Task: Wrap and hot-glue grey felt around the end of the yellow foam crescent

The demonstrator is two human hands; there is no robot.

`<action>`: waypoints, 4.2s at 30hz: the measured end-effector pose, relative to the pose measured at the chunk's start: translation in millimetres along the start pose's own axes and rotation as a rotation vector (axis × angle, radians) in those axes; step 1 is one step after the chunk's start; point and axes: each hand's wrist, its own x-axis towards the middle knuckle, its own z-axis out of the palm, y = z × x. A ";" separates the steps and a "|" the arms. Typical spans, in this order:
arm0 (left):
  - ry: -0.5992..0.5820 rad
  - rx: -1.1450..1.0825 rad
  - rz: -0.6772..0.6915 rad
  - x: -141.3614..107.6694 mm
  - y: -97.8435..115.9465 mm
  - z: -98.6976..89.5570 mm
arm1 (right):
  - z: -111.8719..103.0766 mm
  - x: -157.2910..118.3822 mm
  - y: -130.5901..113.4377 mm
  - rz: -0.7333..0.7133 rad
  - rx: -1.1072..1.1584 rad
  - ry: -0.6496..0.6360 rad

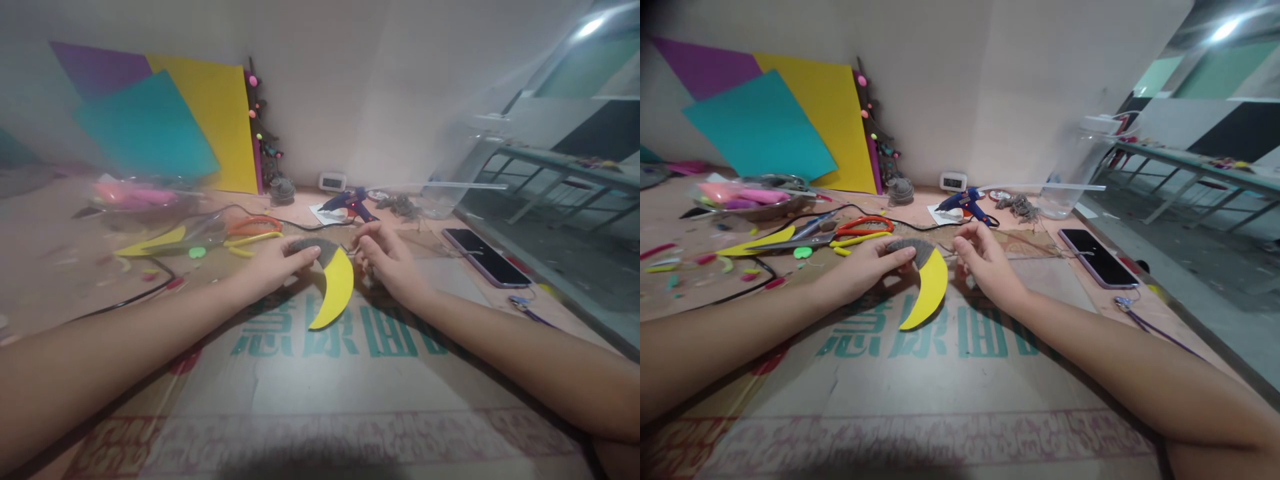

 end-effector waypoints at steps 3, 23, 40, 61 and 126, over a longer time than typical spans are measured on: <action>0.052 0.021 0.004 -0.2 -1.5 -0.1 | -0.4 -0.3 0.0 0.067 -0.004 -0.073; 0.124 -0.039 0.016 3.2 -5.5 1.1 | 1.6 -0.8 0.6 -0.007 -0.048 0.033; -0.039 -0.011 -0.003 1.7 5.2 1.7 | -6.8 -10.1 3.5 -0.950 -0.883 -0.125; 0.058 -0.003 -0.064 1.5 -4.0 3.5 | -5.0 3.5 6.6 -0.212 -0.530 0.005; 0.218 -0.663 -0.196 12.3 0.8 -1.4 | -64.7 28.8 -18.7 0.065 -1.148 -0.700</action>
